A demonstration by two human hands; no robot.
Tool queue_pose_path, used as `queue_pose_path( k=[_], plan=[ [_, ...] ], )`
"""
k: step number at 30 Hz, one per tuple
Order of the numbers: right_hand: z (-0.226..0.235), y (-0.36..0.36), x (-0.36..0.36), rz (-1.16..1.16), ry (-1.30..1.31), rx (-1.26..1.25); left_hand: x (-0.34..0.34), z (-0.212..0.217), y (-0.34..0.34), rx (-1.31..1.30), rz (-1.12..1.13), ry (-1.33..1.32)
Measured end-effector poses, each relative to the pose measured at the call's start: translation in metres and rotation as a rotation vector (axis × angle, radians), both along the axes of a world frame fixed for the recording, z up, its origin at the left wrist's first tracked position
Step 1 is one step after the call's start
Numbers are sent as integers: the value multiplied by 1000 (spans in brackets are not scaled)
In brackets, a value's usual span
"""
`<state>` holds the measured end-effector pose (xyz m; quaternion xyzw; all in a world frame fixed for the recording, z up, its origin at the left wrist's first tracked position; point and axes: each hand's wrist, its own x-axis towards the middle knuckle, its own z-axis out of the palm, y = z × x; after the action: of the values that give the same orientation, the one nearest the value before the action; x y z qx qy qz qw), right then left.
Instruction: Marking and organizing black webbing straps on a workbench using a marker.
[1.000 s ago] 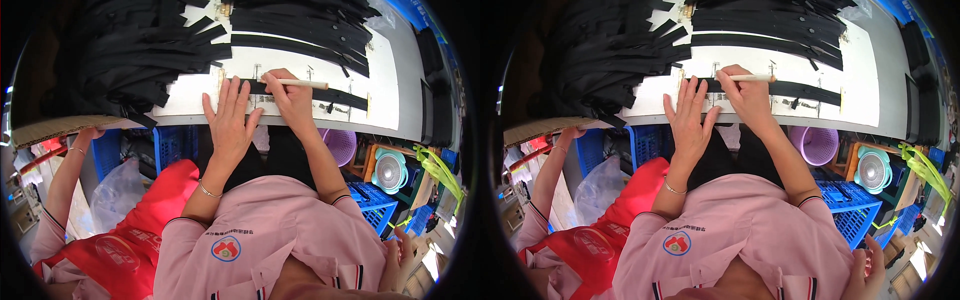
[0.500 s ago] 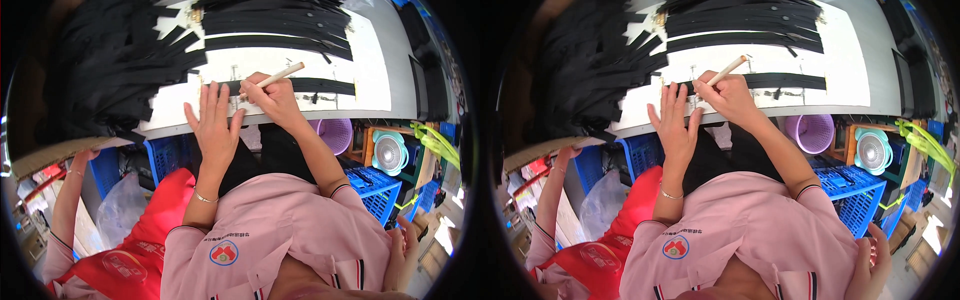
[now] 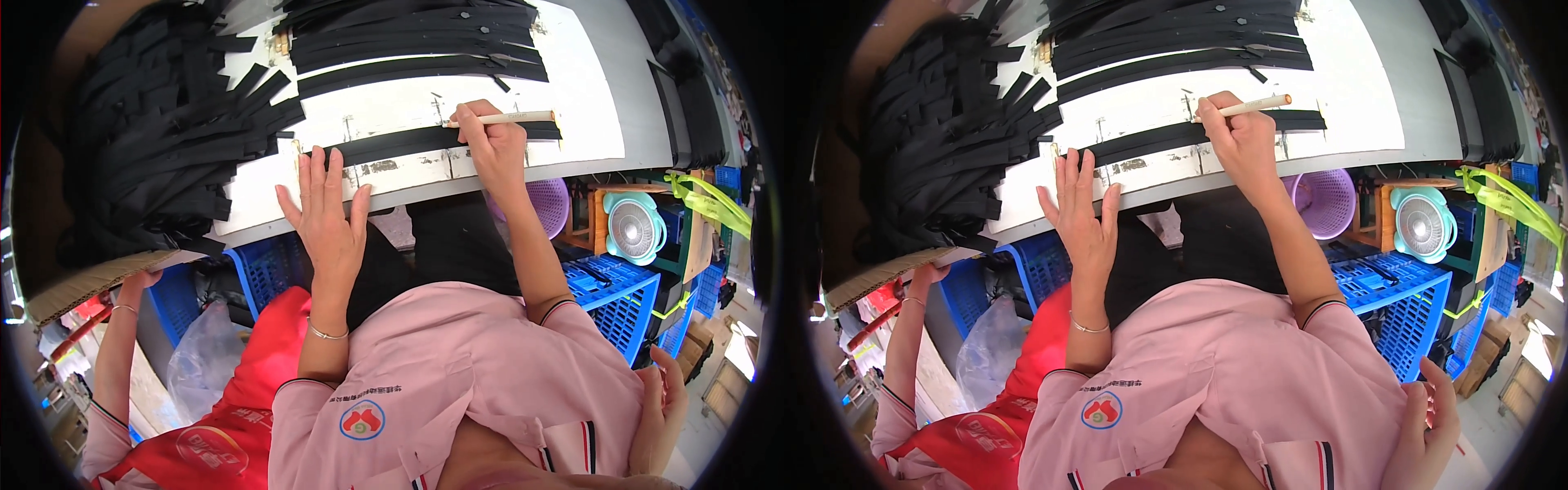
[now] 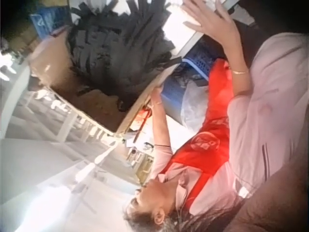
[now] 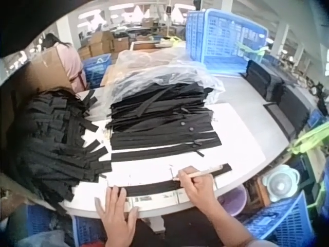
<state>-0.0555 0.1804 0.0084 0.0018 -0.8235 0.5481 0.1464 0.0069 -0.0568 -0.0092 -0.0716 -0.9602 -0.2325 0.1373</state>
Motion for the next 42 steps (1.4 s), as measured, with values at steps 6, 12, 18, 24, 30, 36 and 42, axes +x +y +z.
queue_pose_path(
  k=[6, 12, 18, 24, 30, 36, 42],
  plan=[
    [-3, -1, -2, 29, -22, 46, -1, 4, 0, 22, 12, 6],
    [-6, 0, -2, 22, 18, 116, -22, 10, 48, 284, -201, 124],
    [-8, -2, -4, -12, 46, 121, -49, 3, 88, 392, -210, 157],
    [-14, 4, -1, 75, 134, 17, -50, 3, 88, 387, -189, 172],
    [-19, 6, -2, 90, 132, 55, -49, 3, 88, 375, -188, 172],
    [-4, 14, 4, 192, -64, -16, -50, 5, 88, 364, -194, 154],
    [13, 60, 10, -84, 47, -362, -49, 4, 88, 344, -176, 137]
  ],
)
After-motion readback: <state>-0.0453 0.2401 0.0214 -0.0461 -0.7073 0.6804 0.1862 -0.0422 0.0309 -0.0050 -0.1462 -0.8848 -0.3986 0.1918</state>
